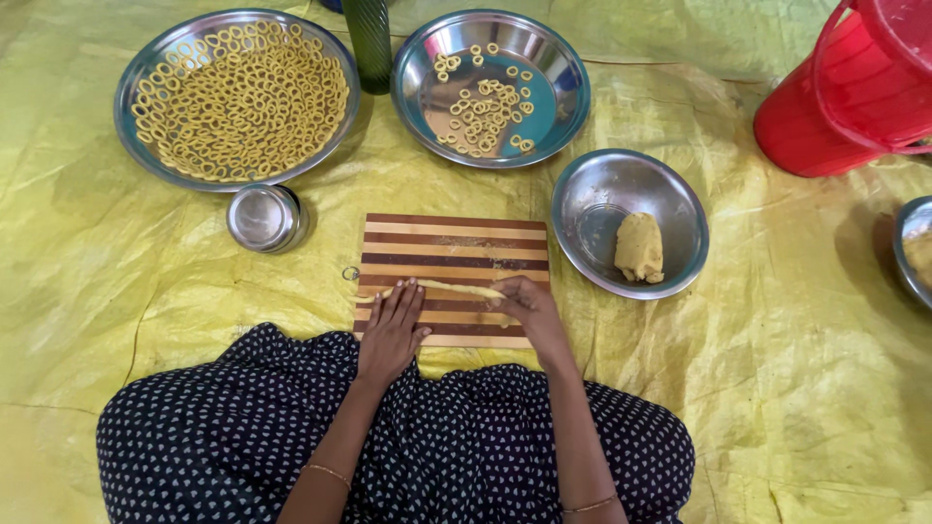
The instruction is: The person sits on a yellow tarp and shapes dough into small rings by rolling a piece of dough into a thin rope on a wooden board, then joining the ends to form a circle. The finished rings are placed into a metal tray. The process is repeated with additional dough pieces.
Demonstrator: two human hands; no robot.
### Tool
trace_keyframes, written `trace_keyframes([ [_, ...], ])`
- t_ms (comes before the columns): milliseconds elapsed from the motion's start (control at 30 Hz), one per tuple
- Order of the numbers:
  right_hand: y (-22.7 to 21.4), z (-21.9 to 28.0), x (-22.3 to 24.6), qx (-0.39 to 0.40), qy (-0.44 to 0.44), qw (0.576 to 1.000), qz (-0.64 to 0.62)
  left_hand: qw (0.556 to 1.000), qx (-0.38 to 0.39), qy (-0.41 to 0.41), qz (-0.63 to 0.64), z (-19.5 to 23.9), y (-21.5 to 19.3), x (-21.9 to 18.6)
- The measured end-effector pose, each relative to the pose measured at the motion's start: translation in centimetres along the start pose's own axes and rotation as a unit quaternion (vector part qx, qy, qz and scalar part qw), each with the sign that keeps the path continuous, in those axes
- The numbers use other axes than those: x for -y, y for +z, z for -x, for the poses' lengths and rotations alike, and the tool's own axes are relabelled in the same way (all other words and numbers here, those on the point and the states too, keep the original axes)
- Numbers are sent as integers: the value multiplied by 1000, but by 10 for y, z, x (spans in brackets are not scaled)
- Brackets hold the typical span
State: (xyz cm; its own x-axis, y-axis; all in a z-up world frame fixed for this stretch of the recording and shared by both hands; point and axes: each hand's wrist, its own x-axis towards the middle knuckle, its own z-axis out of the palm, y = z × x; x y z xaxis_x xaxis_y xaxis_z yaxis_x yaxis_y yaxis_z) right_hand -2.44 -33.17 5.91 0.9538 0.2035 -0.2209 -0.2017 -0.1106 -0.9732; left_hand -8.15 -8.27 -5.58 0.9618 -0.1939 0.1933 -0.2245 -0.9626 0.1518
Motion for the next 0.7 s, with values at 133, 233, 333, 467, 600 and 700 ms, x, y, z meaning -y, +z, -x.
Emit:
trace_keyframes([
  [133, -15, 11, 21, -43, 13, 999, -6, 1000, 3, -2, 4, -1, 1, 0],
  [233, -28, 14, 23, -85, -19, 994, -63, 1000, 2, -3, 4, -2, 2, 0],
  [333, -40, 13, 18, -56, -38, 995, -74, 1000, 7, -5, -3, -1, 3, 0],
  [467, -42, 11, 13, -57, -20, 998, -36, 1000, -3, -2, 4, -1, 4, 1],
  [600, -40, 9, 13, -268, -199, 942, 17, 1000, 0, -1, -2, -1, 7, 2],
  [700, -62, -1, 13, -356, -305, 858, 211, 1000, -8, 1, 30, 1, 11, 4],
])
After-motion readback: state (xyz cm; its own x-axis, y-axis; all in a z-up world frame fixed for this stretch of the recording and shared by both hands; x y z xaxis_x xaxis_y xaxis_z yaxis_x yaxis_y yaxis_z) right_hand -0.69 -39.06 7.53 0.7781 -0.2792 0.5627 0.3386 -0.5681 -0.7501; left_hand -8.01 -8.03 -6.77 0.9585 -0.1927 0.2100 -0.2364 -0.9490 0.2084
